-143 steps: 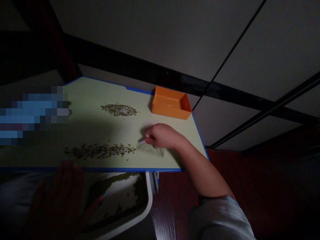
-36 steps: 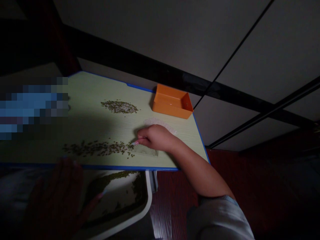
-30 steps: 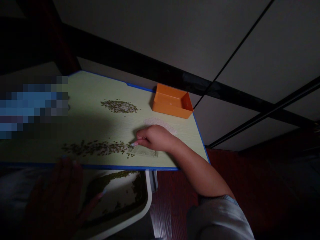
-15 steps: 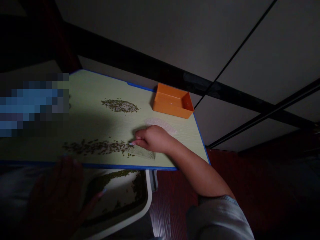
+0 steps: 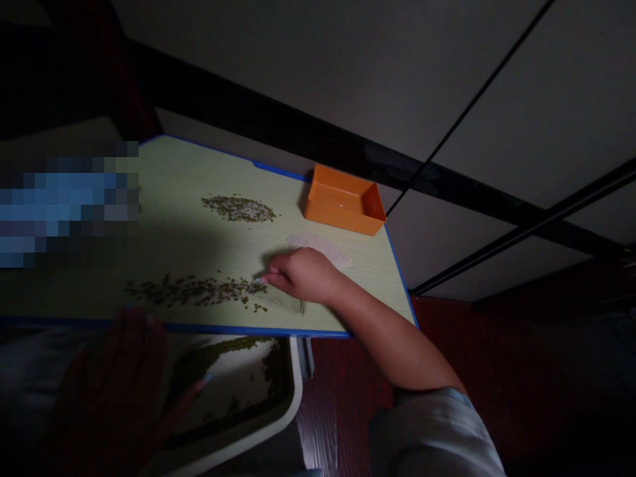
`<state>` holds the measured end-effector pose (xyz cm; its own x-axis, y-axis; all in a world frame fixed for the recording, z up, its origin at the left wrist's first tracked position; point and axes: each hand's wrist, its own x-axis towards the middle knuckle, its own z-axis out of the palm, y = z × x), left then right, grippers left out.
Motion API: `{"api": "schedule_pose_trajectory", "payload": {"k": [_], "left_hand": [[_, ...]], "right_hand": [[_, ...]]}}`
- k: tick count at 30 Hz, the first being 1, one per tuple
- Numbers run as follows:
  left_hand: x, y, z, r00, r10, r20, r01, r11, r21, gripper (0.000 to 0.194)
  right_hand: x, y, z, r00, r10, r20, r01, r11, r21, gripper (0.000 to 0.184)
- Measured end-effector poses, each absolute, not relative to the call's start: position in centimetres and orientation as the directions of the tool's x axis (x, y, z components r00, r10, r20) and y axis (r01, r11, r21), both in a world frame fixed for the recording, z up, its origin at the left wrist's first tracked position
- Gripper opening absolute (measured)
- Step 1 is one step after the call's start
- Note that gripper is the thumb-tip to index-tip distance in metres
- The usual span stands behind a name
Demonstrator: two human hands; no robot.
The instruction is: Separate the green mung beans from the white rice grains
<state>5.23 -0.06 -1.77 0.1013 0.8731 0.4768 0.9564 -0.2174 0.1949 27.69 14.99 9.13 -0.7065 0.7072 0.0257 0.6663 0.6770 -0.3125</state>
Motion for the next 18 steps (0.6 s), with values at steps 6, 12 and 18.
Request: {"api": "schedule_pose_trajectory", "payload": {"k": [6, 12, 18], "left_hand": [[5.31, -0.07, -1.83, 0.091, 0.869, 0.486, 0.953, -0.218, 0.212, 0.083], [5.22, -0.03, -1.67, 0.105, 0.867, 0.487, 0.951, -0.232, 0.207, 0.084], [5.27, -0.01, -1.64, 0.105, 0.864, 0.492, 0.948, -0.237, 0.213, 0.083]], "right_hand": [[27.57, 15.02, 8.76, -0.727, 0.686, 0.026, 0.638, 0.689, -0.344, 0.028], [27.62, 15.07, 8.82, -0.753, 0.658, 0.017, 0.607, 0.705, -0.367, 0.027], [27.49, 14.96, 8.77, -0.770, 0.637, 0.021, 0.582, 0.717, -0.384, 0.029]]}}
